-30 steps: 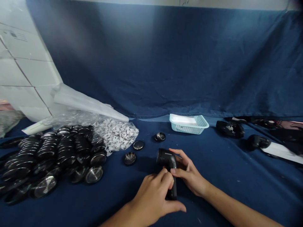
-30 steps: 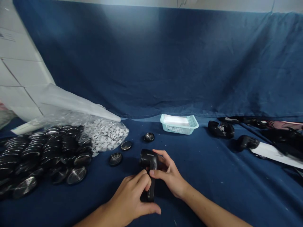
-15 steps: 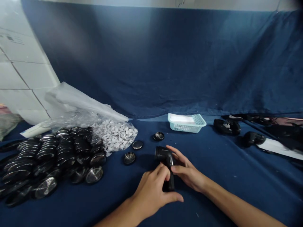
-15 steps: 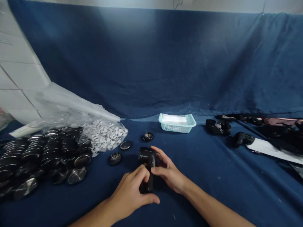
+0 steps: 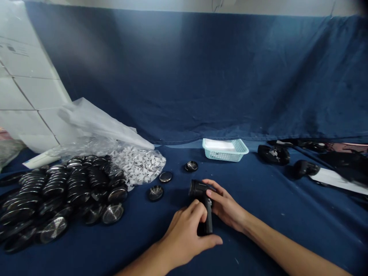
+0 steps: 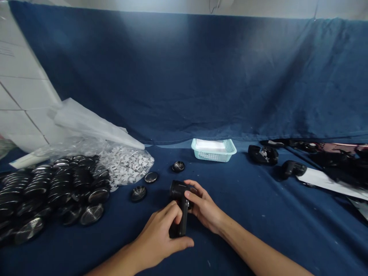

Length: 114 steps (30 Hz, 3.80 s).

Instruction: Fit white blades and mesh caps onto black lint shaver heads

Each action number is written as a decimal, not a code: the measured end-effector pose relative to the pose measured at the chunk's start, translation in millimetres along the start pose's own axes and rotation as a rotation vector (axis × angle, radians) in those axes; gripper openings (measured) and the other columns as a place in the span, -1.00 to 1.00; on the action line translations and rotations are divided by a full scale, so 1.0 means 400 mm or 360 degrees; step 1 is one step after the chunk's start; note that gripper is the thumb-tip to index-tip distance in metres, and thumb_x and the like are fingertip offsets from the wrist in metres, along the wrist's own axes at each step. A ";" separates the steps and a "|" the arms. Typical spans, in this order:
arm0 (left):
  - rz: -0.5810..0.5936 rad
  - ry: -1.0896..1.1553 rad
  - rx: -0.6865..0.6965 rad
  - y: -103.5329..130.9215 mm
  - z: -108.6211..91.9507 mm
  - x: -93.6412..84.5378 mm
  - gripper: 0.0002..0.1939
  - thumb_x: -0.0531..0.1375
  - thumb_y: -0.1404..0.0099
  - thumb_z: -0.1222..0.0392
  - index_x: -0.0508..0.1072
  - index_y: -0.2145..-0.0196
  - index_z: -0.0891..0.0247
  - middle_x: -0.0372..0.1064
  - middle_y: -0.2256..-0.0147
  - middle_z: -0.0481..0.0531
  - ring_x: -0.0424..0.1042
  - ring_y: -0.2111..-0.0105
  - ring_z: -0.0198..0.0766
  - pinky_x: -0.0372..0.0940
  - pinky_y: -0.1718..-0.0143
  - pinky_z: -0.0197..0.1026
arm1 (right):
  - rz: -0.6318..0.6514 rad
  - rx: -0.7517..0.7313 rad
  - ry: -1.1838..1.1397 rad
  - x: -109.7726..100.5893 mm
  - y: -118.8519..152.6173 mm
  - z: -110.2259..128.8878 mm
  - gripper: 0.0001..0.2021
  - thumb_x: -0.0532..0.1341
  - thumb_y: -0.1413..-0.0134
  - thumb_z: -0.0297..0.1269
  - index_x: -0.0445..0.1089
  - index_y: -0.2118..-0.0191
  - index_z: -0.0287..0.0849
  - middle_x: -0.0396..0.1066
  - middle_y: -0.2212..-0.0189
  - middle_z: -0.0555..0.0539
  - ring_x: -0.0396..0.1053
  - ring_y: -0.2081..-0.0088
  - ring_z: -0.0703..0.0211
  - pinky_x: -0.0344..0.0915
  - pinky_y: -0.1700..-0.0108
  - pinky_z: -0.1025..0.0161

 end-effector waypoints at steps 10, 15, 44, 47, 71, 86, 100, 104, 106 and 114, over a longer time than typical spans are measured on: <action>0.0074 0.0128 -0.0070 0.004 0.015 0.019 -0.56 0.38 -0.04 0.04 0.15 0.41 0.20 0.20 0.34 -0.13 0.23 0.35 -0.27 0.09 0.38 -0.24 | 0.0072 -0.0042 0.0003 0.001 0.006 0.018 -0.61 0.35 -0.02 -0.29 0.31 0.02 0.04 0.37 0.16 0.01 0.38 0.23 0.23 0.29 0.23 0.27; 0.0111 0.0268 -0.0115 0.004 0.015 0.022 -0.57 0.38 -0.05 0.10 0.14 0.41 0.19 0.19 0.33 -0.14 0.19 0.36 -0.30 0.07 0.35 -0.25 | 0.0123 -0.0051 -0.0023 0.007 0.009 0.024 -0.58 0.35 0.00 -0.38 0.30 0.01 0.02 0.36 0.15 0.00 0.37 0.21 0.24 0.31 0.21 0.27; 0.0030 0.0307 -0.0067 -0.007 0.045 0.004 -0.52 0.44 0.03 0.06 0.19 0.38 0.18 0.22 0.35 -0.14 0.21 0.41 -0.32 0.12 0.38 -0.26 | 0.0105 0.0009 -0.0161 0.013 0.015 0.018 -0.43 0.31 0.03 -0.45 0.26 -0.15 -0.07 0.34 -0.08 -0.12 0.34 -0.07 0.00 0.14 -0.12 0.06; 0.0051 0.0303 -0.0021 -0.006 0.042 0.010 -0.50 0.46 0.06 0.06 0.23 0.32 0.17 0.26 0.31 -0.12 0.25 0.39 -0.30 0.16 0.37 -0.25 | 0.0070 0.0016 -0.0142 0.011 0.015 0.017 -0.35 0.35 0.11 -0.47 0.23 -0.15 -0.05 0.41 0.00 -0.11 0.39 -0.03 -0.02 0.15 -0.12 0.02; -0.0529 0.1001 -0.0204 -0.011 0.140 -0.087 -0.56 0.10 -0.37 0.01 0.20 -0.15 0.14 0.26 -0.10 0.11 0.30 -0.04 -0.09 0.24 0.00 -0.06 | 0.0543 0.0639 -0.0508 0.081 0.062 -0.098 -0.34 -0.10 -0.21 0.17 0.36 0.03 -0.39 0.54 0.25 -0.33 0.51 0.54 0.12 0.37 0.58 0.30; -0.0360 0.0915 -0.0443 -0.029 0.194 -0.051 -0.46 0.01 -0.38 -0.12 0.21 -0.20 0.19 0.43 0.26 0.03 0.41 0.30 -0.19 0.28 0.23 -0.14 | 0.0328 0.0483 -0.0469 0.051 0.038 -0.101 -0.34 0.01 -0.21 0.13 0.42 0.03 -0.49 0.51 0.20 -0.36 0.51 0.40 0.16 0.44 0.32 0.26; -0.0287 0.0845 -0.0360 -0.028 0.188 -0.042 -0.43 0.09 -0.33 0.09 0.12 -0.26 0.17 0.39 0.22 0.05 0.37 0.33 -0.21 0.30 0.22 -0.13 | 0.0227 0.0492 -0.0512 0.035 0.032 -0.109 -0.42 0.06 -0.18 0.12 0.50 0.18 -0.41 0.56 0.29 -0.28 0.37 0.58 0.33 0.30 0.48 0.37; -0.0312 0.0824 -0.0327 -0.027 0.185 -0.045 -0.43 0.11 -0.31 0.12 0.13 -0.25 0.16 0.38 0.13 0.08 0.37 0.31 -0.21 0.30 0.21 -0.12 | 0.0252 0.0508 -0.0508 0.040 0.034 -0.109 -0.42 0.06 -0.18 0.13 0.48 0.16 -0.40 0.55 0.29 -0.27 0.40 0.56 0.31 0.30 0.46 0.36; -0.0318 0.0810 -0.0304 -0.027 0.182 -0.046 -0.41 0.13 -0.30 0.14 0.12 -0.25 0.15 0.37 0.10 0.08 0.37 0.30 -0.21 0.30 0.19 -0.12 | 0.0283 0.0500 -0.0516 0.046 0.035 -0.107 -0.41 0.06 -0.18 0.14 0.46 0.12 -0.39 0.55 0.29 -0.27 0.43 0.54 0.28 0.31 0.43 0.34; -0.0284 0.0811 -0.0210 -0.024 0.160 -0.043 -0.37 0.14 -0.29 0.16 0.04 -0.27 0.11 0.37 0.13 0.07 0.36 0.31 -0.20 0.29 0.21 -0.08 | 0.0419 0.0450 -0.0578 0.072 0.038 -0.087 -0.38 0.01 -0.20 0.12 0.39 0.03 -0.43 0.52 0.27 -0.29 0.47 0.41 0.16 0.33 0.26 0.22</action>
Point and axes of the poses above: each hand's wrist, its own y-axis away from the middle knuckle, its own x-axis out of the palm, z = x × y, the point moved 10 cm from there along -y, towards the middle knuckle
